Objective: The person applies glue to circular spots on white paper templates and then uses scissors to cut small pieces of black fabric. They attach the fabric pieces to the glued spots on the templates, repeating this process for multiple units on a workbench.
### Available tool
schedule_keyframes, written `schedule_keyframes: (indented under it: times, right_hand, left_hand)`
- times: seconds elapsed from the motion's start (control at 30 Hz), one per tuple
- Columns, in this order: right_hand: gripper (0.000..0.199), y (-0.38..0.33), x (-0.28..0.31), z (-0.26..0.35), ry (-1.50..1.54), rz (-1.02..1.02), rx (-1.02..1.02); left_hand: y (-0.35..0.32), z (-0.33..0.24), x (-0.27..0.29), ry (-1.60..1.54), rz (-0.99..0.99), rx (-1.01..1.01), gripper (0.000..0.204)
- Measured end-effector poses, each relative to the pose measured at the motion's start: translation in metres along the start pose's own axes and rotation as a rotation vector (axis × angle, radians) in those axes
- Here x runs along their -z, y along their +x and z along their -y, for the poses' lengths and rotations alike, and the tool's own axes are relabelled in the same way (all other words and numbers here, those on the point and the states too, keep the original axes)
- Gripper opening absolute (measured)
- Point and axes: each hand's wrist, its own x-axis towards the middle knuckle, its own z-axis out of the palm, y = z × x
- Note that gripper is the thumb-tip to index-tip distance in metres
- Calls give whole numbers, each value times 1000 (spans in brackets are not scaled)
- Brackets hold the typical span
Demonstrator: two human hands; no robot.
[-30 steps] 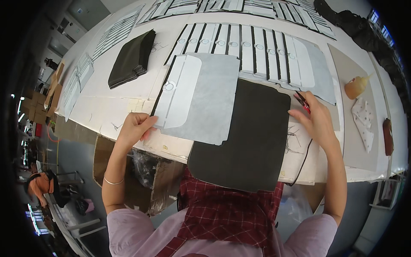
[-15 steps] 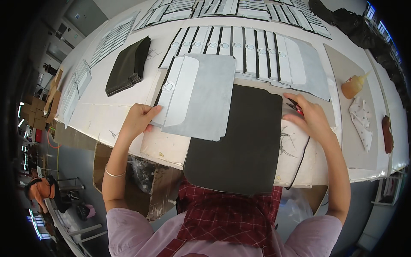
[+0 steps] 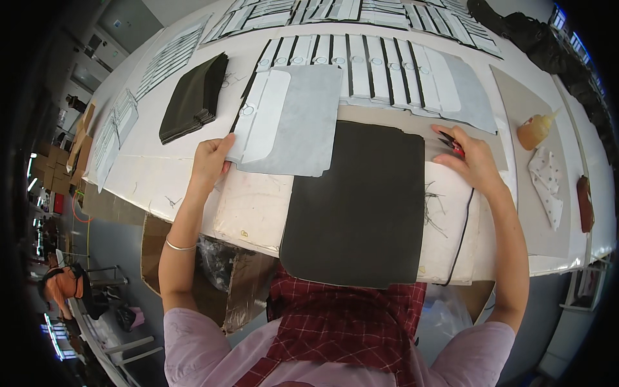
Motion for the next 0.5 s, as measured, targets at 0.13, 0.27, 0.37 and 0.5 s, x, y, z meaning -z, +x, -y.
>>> schedule_keyframes:
  times: [0.13, 0.27, 0.37, 0.5]
  right_hand:
    - [61, -1, 0, 2, -12, 2, -20]
    - [60, -1, 2, -1, -23, 16, -42]
    - [64, -6, -1, 2, -3, -100, 22]
    - [41, -37, -6, 72, -30, 1, 247]
  left_hand:
    - [6, -7, 1, 64, -3, 14, 49]
    - [6, 3, 4, 24, -18, 23, 49]
    - [5, -4, 4, 62, -4, 38, 47]
    - [-7, -19, 0, 681, -199, -204, 41]
